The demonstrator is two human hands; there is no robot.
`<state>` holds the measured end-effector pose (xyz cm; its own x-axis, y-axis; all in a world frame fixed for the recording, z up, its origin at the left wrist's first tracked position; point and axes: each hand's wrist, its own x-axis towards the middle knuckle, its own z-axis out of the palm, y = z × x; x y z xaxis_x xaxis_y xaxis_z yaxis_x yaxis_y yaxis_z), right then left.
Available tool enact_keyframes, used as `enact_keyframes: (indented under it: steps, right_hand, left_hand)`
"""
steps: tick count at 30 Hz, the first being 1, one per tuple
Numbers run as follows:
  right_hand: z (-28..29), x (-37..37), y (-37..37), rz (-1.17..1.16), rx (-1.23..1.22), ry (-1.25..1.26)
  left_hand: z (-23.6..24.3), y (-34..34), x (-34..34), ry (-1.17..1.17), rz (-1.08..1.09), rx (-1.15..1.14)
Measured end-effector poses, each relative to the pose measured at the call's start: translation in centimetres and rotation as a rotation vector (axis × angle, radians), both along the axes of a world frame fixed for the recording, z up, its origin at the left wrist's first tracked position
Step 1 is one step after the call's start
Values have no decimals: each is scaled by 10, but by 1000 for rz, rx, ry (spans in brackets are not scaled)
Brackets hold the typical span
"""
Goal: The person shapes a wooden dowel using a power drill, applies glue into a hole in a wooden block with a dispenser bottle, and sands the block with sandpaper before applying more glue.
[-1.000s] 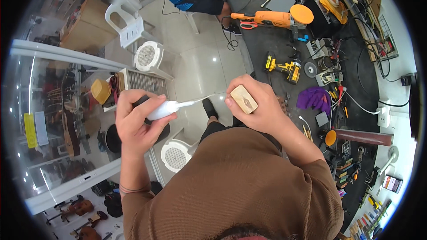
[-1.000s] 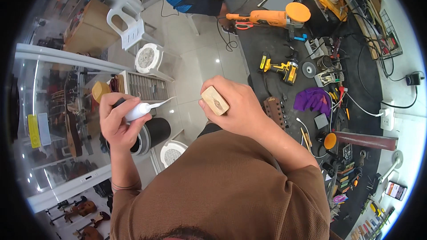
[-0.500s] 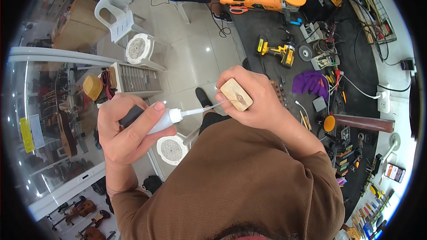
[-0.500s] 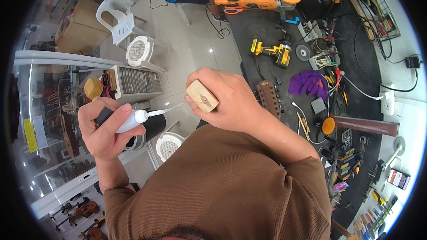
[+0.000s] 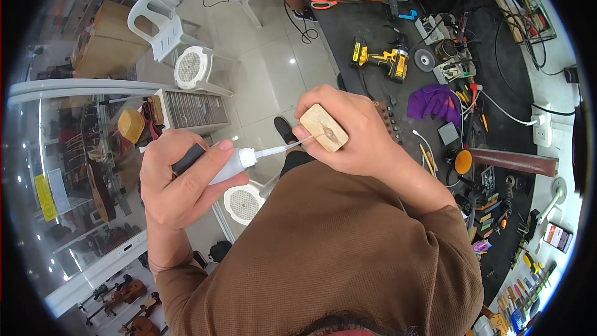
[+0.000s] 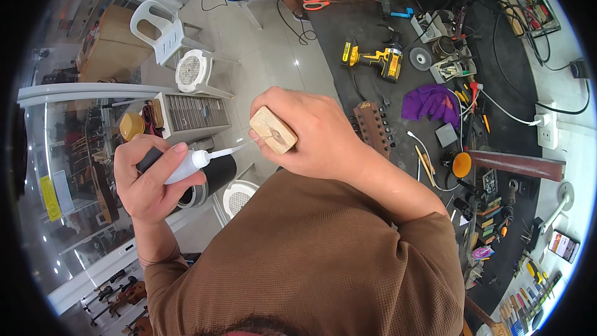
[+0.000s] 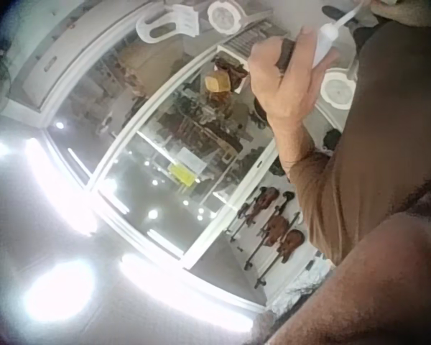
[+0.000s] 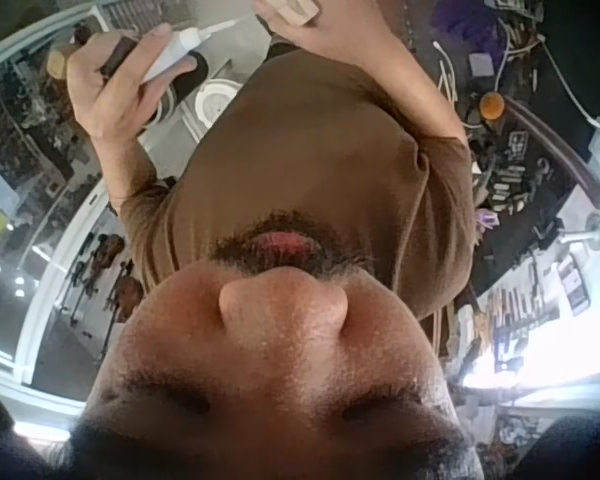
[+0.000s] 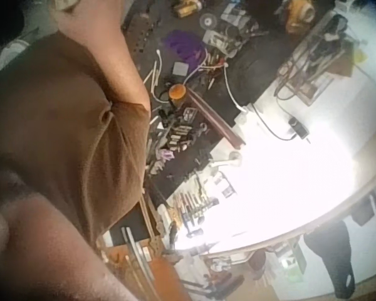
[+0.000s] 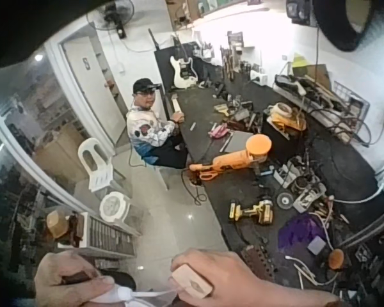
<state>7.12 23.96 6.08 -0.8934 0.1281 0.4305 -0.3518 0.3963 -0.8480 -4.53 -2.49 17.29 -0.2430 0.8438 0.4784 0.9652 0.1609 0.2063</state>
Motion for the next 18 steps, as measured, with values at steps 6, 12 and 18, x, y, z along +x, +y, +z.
enact_keyframes:
  steps: [6, 12, 18]
  right_hand:
    - [-2, -2, 5, -11, 8, 15]
    - [-2, -2, 8, -21, -4, 21]
    - [-1, -1, 12, -27, -7, 21]
  left_hand:
    - [0, 5, 0, -14, 10, -2]
    - [1, 12, -3, -13, 12, -9]
    - [5, 21, -4, 15, -39, 27]
